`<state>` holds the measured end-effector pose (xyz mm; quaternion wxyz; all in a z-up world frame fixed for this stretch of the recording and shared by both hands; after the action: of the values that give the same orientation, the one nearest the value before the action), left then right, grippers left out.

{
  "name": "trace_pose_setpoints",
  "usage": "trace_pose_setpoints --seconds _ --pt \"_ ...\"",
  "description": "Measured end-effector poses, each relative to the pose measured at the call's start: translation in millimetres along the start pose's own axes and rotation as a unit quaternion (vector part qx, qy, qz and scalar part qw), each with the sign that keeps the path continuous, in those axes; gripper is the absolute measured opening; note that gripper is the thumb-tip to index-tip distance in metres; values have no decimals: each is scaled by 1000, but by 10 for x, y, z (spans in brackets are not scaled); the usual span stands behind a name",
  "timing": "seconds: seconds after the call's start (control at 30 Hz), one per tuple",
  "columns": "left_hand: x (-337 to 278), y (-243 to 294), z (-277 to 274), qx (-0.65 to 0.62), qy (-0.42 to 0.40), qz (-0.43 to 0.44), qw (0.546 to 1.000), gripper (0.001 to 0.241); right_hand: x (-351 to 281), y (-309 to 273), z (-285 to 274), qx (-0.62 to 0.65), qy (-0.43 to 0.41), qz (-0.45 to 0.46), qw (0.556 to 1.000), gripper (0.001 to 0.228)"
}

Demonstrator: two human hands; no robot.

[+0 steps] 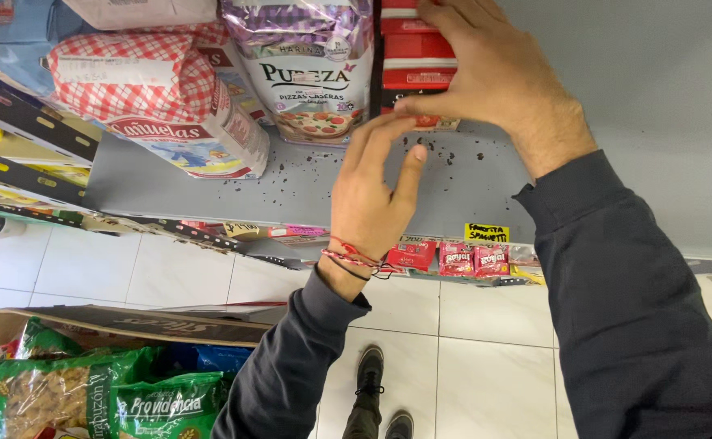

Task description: The person moves packages of flour and tomato sauce from a cardboard box on the floor onto a metal shelf and rearranges items on the shelf by hand.

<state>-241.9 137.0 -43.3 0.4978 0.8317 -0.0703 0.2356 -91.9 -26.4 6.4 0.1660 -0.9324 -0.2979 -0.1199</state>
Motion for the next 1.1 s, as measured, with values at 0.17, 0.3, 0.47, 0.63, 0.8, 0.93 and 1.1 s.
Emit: trace_pose_setpoints --seconds 0.17,0.3,0.47,0.63,0.8,0.93,1.1 --pt "-48 207 -88 -39 32 11 999 58 -555 15 -98 39 7 -40 998 129" --pt "-56 248 16 -117 18 -52 992 96 -1026 -153 -269 174 -28 -20 984 121" --pt "84 118 329 -266 -42 -316 910 141 -1222 -64 -77 522 39 206 827 155" --pt "-4 294 409 -326 -77 -381 862 129 -1623 -255 448 661 138 426 603 95" --pt "-679 615 88 -337 -60 -370 863 110 -2186 -529 504 677 142 438 574 86" --pt "-1224 905 -255 -337 -33 -363 868 91 -2643 -875 513 699 133 453 538 76" --pt "-1803 1110 -898 -339 16 -352 872 79 -2913 -1670 303 708 131 440 536 69"
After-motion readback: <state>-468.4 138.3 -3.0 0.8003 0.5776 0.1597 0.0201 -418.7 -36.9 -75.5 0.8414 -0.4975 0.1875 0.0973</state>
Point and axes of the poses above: each hand's wrist, its own x-axis towards the middle knuckle, its own z-axis out of the palm, y = z × x, the point moved 8 cm from there along x, towards the middle knuckle, and after that the axes turned 5 degrees about y, right-handed, at the moved point
